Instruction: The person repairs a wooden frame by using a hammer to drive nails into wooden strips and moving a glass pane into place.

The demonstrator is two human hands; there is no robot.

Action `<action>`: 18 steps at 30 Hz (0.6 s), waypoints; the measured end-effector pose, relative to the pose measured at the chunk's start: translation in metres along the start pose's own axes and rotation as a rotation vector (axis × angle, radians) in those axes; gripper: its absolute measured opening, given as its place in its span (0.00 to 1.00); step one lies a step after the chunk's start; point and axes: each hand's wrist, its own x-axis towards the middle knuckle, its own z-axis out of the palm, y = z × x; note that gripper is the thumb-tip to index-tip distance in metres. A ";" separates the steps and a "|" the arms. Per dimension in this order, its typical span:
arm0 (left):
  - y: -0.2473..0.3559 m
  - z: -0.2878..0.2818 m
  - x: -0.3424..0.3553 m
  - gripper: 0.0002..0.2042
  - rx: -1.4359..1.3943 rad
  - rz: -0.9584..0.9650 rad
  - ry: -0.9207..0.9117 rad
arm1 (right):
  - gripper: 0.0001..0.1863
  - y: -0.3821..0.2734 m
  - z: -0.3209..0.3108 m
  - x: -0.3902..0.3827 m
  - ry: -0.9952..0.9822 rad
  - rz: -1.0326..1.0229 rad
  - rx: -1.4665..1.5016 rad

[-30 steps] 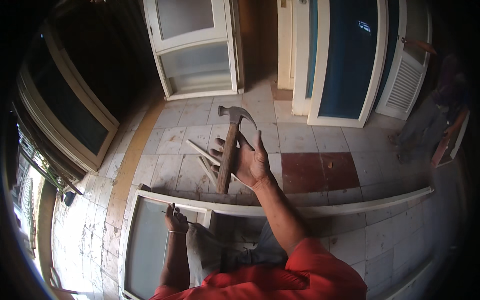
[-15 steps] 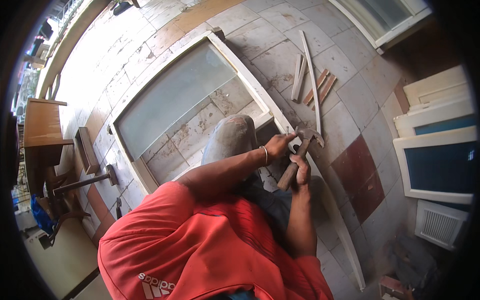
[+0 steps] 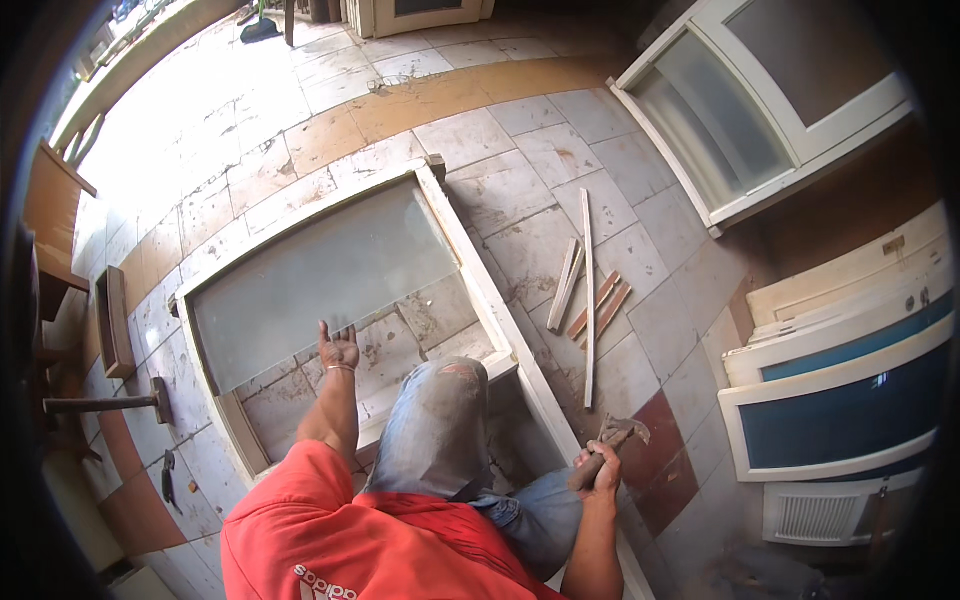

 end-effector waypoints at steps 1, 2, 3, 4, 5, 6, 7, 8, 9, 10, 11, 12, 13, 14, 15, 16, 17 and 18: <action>0.006 -0.001 0.002 0.26 0.001 -0.001 0.019 | 0.09 0.003 -0.004 -0.006 0.028 0.028 0.032; 0.011 0.003 0.008 0.21 0.017 -0.009 -0.007 | 0.09 0.001 -0.009 -0.006 0.037 0.037 0.018; 0.016 0.005 0.008 0.16 0.036 -0.021 -0.038 | 0.09 0.000 -0.017 -0.003 0.021 0.047 0.017; 0.020 0.007 0.002 0.16 0.044 -0.026 -0.037 | 0.09 0.001 -0.026 0.003 0.002 0.054 0.029; 0.023 0.013 -0.004 0.14 0.062 -0.021 -0.054 | 0.09 0.003 -0.037 0.009 -0.002 0.070 0.026; 0.027 0.018 -0.007 0.12 0.074 -0.006 -0.072 | 0.09 0.003 -0.032 0.007 -0.007 0.069 0.030; 0.038 0.020 -0.004 0.11 0.097 -0.012 -0.126 | 0.08 0.004 -0.028 0.007 -0.019 0.075 0.024; 0.046 0.021 -0.005 0.11 0.098 -0.007 -0.129 | 0.08 0.004 -0.023 0.005 -0.030 0.083 0.018; 0.049 0.030 -0.007 0.12 0.111 -0.009 -0.178 | 0.08 0.003 -0.020 0.005 -0.035 0.077 0.028; 0.053 0.039 -0.011 0.12 0.128 -0.011 -0.226 | 0.08 0.003 -0.019 0.005 -0.027 0.085 0.025; 0.051 0.041 -0.021 0.09 0.145 0.026 -0.208 | 0.08 0.004 -0.019 0.005 -0.017 0.094 0.025; 0.052 0.043 -0.026 0.09 0.148 0.013 -0.220 | 0.08 0.006 -0.023 0.009 -0.015 0.083 0.057; 0.051 0.045 -0.031 0.08 0.148 -0.005 -0.243 | 0.08 0.005 -0.029 0.020 -0.047 0.077 0.055; 0.051 0.049 -0.042 0.08 0.151 -0.005 -0.197 | 0.08 0.004 -0.033 0.026 -0.071 0.065 0.060; 0.064 0.044 -0.042 0.06 0.167 0.001 -0.255 | 0.07 -0.001 -0.020 0.028 -0.057 0.082 0.057; 0.065 0.049 -0.054 0.05 0.135 -0.029 -0.253 | 0.06 -0.006 -0.023 0.035 -0.082 0.083 0.068; 0.068 0.045 -0.060 0.06 0.167 0.027 -0.293 | 0.06 -0.006 -0.032 0.052 -0.057 0.095 0.070; 0.080 0.047 -0.068 0.05 0.167 0.025 -0.280 | 0.07 -0.013 -0.020 0.055 -0.022 0.117 0.002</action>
